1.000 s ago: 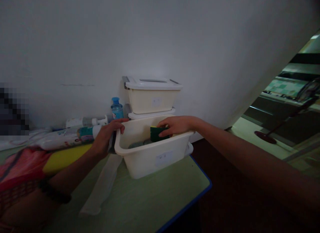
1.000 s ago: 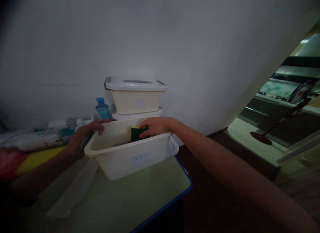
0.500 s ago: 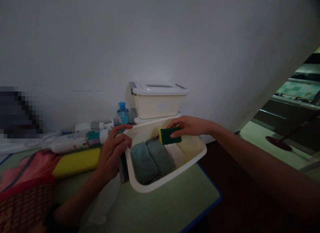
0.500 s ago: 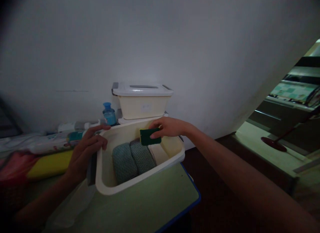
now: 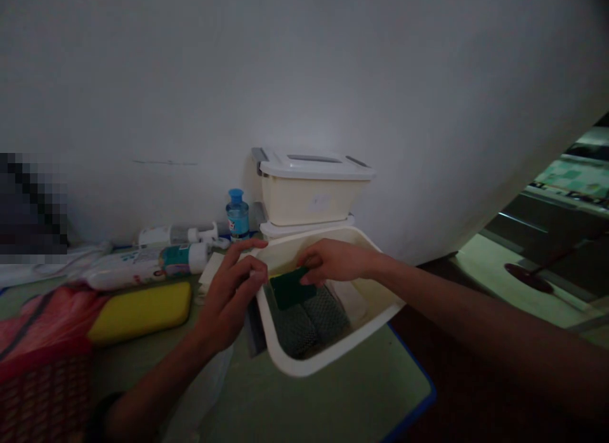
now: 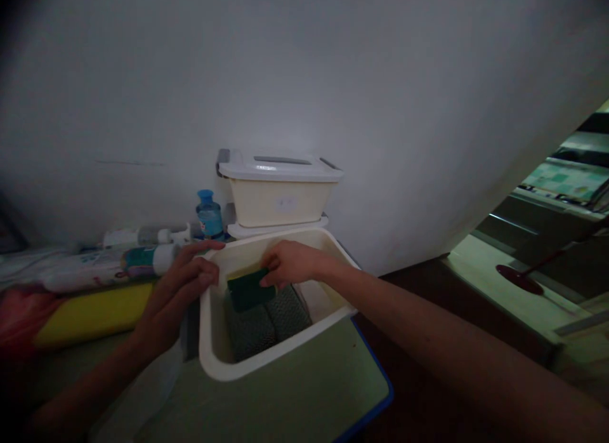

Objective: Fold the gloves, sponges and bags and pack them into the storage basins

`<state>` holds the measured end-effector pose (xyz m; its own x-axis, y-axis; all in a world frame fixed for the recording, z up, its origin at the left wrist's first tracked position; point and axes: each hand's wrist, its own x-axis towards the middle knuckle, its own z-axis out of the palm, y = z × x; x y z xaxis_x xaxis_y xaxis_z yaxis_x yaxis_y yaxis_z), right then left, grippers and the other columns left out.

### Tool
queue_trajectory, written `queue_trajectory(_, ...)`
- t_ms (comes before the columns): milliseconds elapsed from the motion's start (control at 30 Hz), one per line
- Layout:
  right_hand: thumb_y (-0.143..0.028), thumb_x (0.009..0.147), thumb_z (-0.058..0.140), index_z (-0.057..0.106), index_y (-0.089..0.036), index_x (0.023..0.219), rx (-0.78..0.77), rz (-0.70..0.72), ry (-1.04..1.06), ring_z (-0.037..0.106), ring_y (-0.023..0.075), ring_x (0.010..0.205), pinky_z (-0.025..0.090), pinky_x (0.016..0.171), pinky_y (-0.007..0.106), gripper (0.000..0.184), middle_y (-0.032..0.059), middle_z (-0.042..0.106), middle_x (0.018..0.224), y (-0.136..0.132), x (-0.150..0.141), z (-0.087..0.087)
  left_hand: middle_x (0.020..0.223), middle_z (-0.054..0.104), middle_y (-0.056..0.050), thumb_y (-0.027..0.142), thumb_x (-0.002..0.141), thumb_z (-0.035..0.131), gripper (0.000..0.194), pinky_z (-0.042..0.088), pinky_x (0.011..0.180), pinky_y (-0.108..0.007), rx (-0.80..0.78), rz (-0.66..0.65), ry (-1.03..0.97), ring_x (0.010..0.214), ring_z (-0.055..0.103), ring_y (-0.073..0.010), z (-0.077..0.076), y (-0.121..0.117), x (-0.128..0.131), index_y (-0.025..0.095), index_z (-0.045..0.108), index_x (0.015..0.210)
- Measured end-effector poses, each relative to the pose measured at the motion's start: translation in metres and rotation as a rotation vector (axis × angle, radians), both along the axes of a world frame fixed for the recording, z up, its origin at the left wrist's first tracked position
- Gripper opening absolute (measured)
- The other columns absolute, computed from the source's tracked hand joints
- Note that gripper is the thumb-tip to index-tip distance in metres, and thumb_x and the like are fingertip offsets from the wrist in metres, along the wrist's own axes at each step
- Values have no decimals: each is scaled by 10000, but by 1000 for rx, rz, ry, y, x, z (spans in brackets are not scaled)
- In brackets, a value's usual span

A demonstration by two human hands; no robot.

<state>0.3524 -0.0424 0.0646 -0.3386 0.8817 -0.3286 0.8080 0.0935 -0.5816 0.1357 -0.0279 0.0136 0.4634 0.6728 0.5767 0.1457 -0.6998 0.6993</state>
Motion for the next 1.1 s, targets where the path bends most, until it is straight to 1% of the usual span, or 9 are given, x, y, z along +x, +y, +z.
queue_trajectory(133,-186,776,619,682,-87,809,-38,-17,-51,635,124,575,473,517,204,121,57,701,697,9,-16,-11,1186,486,-82,275,885,392,204,440,760,-317,-60,-2,30,1031,507,-216,-3,0,3,187,515,747)
queue_trajectory(333,-238,821,585,693,-120,856,23,-37,-183,654,128,624,476,555,205,163,54,714,753,11,-9,-13,1196,500,-78,271,873,422,178,416,792,-317,-135,-18,-39,1083,484,-227,-5,5,5,188,520,749)
queue_trajectory(467,-315,857,529,699,-71,839,190,-131,-371,664,239,768,467,645,311,298,175,703,837,5,-14,-10,1233,512,-64,272,868,449,96,424,800,-310,-258,-33,-143,1057,507,-208,-8,7,8,201,503,832)
queue_trajectory(533,-392,884,465,701,-63,799,223,-139,-430,660,256,753,456,641,332,414,196,697,799,2,-17,-7,1255,508,-55,279,869,462,76,439,787,-300,-311,-49,-186,1062,511,-200,-10,6,8,211,494,871)
queue_trajectory(600,-459,870,467,700,-89,717,174,-86,-445,648,210,627,447,581,296,462,147,690,671,0,-19,-5,1265,507,-54,283,868,467,74,449,795,-303,-339,-60,-214,1105,498,-206,-12,6,9,217,493,890)
queue_trajectory(700,-455,821,549,692,-130,688,68,-3,-434,605,132,489,420,493,223,379,60,677,576,-1,-20,-5,1281,508,-67,289,864,467,82,451,834,-336,-357,-61,-243,1153,483,-224,-14,6,10,216,495,890)
queue_trajectory(800,-407,800,584,698,-140,757,79,-1,-478,633,141,550,425,512,217,293,61,702,643,-2,-22,-6,1315,499,-77,299,880,454,104,391,960,-392,-347,-72,-237,1213,452,-229,-15,9,12,212,509,897)
queue_trajectory(967,-408,795,590,698,-113,828,253,-107,-627,662,280,756,432,599,320,316,174,706,817,-12,-27,0,1242,492,-108,303,909,410,137,369,1013,-409,-265,18,-204,1178,477,-206,-15,9,11,198,495,936)
queue_trajectory(1100,-381,869,480,672,-147,790,380,-200,-632,643,257,700,377,563,302,313,137,694,762,-27,-34,12,1256,438,-115,301,920,397,193,376,1023,-399,-108,31,-45,1228,420,-202,-5,2,-12,211,449,1083)
